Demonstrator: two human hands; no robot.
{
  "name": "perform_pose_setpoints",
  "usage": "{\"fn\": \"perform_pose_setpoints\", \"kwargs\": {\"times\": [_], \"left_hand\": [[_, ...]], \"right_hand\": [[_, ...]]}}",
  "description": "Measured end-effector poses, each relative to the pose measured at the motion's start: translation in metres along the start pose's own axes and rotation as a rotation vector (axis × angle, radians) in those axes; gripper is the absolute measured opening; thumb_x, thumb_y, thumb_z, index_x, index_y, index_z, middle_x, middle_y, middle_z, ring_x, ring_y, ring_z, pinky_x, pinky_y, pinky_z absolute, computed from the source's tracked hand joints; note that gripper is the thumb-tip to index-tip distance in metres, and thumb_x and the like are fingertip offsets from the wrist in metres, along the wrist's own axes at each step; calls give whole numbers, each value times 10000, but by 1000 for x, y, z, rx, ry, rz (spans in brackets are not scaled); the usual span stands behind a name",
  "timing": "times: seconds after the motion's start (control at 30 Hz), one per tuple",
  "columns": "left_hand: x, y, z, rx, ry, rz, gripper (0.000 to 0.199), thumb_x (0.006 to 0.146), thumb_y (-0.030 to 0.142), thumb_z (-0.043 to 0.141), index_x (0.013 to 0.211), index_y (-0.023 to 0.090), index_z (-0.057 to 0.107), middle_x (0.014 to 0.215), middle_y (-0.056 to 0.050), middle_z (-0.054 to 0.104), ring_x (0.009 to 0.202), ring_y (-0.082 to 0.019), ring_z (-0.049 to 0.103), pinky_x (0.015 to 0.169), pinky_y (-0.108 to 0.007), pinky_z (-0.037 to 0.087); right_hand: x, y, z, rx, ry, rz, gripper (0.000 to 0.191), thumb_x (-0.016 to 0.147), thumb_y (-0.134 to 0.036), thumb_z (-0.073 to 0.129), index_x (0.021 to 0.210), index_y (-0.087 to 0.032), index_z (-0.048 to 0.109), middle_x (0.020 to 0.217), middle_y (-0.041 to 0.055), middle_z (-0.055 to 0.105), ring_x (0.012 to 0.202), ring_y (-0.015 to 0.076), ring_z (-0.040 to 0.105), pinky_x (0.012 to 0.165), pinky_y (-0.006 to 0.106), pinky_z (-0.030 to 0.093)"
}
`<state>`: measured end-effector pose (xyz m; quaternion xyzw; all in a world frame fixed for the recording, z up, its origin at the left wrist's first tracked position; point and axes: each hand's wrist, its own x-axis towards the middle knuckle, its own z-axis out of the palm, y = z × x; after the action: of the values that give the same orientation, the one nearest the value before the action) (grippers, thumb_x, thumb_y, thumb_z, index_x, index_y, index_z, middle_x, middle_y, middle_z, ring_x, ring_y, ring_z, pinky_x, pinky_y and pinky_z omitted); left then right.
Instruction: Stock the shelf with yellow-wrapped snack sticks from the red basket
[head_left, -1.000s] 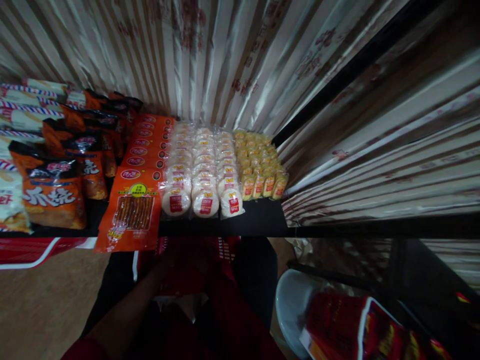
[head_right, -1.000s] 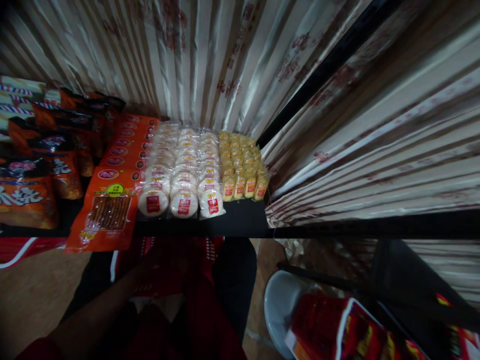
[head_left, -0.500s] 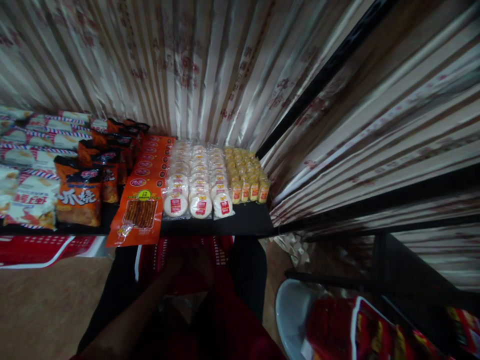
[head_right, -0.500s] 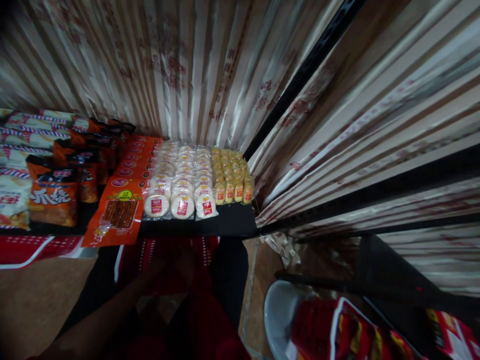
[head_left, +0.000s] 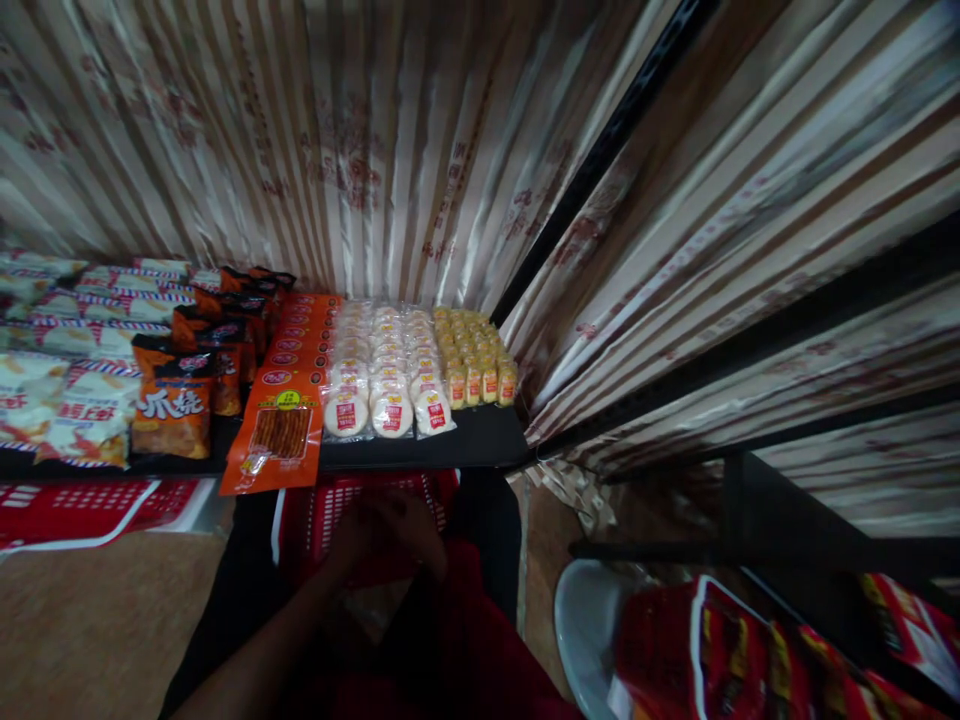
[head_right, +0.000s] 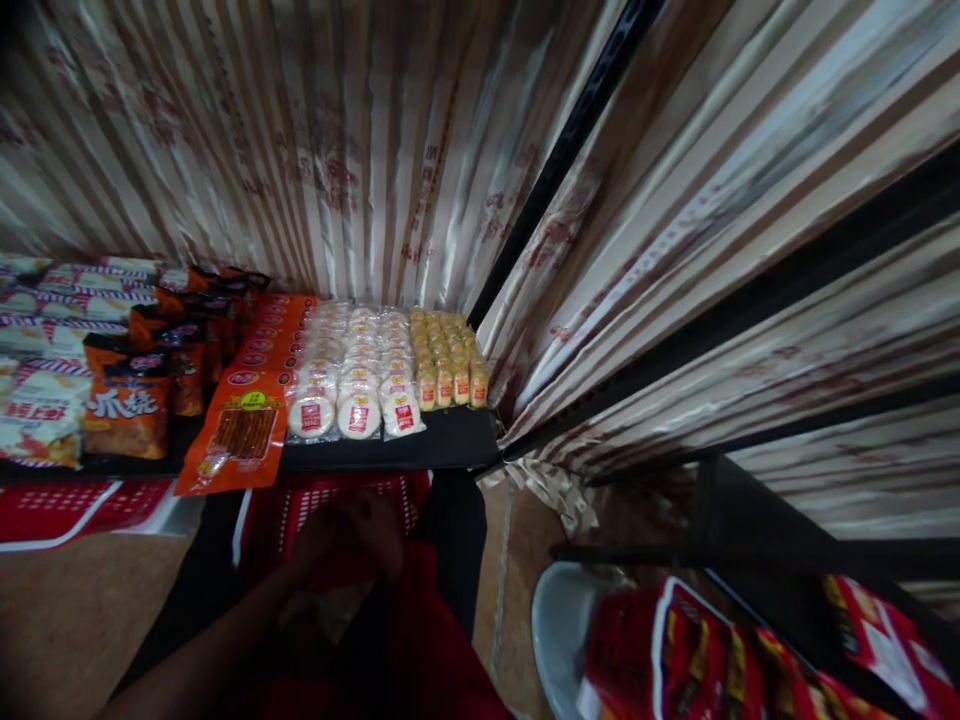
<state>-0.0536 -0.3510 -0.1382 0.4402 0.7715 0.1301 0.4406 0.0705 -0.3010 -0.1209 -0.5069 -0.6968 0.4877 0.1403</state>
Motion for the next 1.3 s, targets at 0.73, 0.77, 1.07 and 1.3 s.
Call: {"fn": "perform_pose_setpoints", "kwargs": {"times": [0.73, 0.77, 1.07, 1.3], "left_hand": [[-32, 36, 1, -681, 256, 215, 236, 696, 324, 621, 862, 199, 509, 814, -37, 673, 760, -209, 658, 691, -333, 511], [-31, 37, 2, -683, 256, 234, 273, 692, 339, 622, 899, 198, 511, 844, -40, 671, 782, -208, 656, 704, -334, 510], [-41, 56, 2, -624, 163, 356, 319, 728, 426, 560, 946, 193, 547, 866, -39, 670, 798, -199, 641, 730, -328, 493], [-46, 82, -4, -577, 187, 435, 342, 711, 321, 551, 1024, 184, 563, 923, -51, 653, 822, -190, 636, 768, -339, 509]], "right_hand": [[-4, -20, -60, 148, 133, -28, 229, 777, -256, 578, 978, -209, 677, 873, 17, 714, 792, 160, 659, 733, 270, 522], [-5, -22, -62, 150, 137, -28, 225, 782, -265, 572, 972, -206, 677, 857, 16, 712, 775, 156, 657, 718, 264, 519], [-19, -44, -92, 86, 183, -94, 215, 804, -318, 539, 894, -189, 686, 785, 11, 691, 711, 137, 629, 652, 227, 472], [-14, -34, -114, 162, 271, -100, 256, 814, -383, 529, 866, -195, 695, 789, 7, 689, 728, 151, 621, 647, 240, 470]]}}
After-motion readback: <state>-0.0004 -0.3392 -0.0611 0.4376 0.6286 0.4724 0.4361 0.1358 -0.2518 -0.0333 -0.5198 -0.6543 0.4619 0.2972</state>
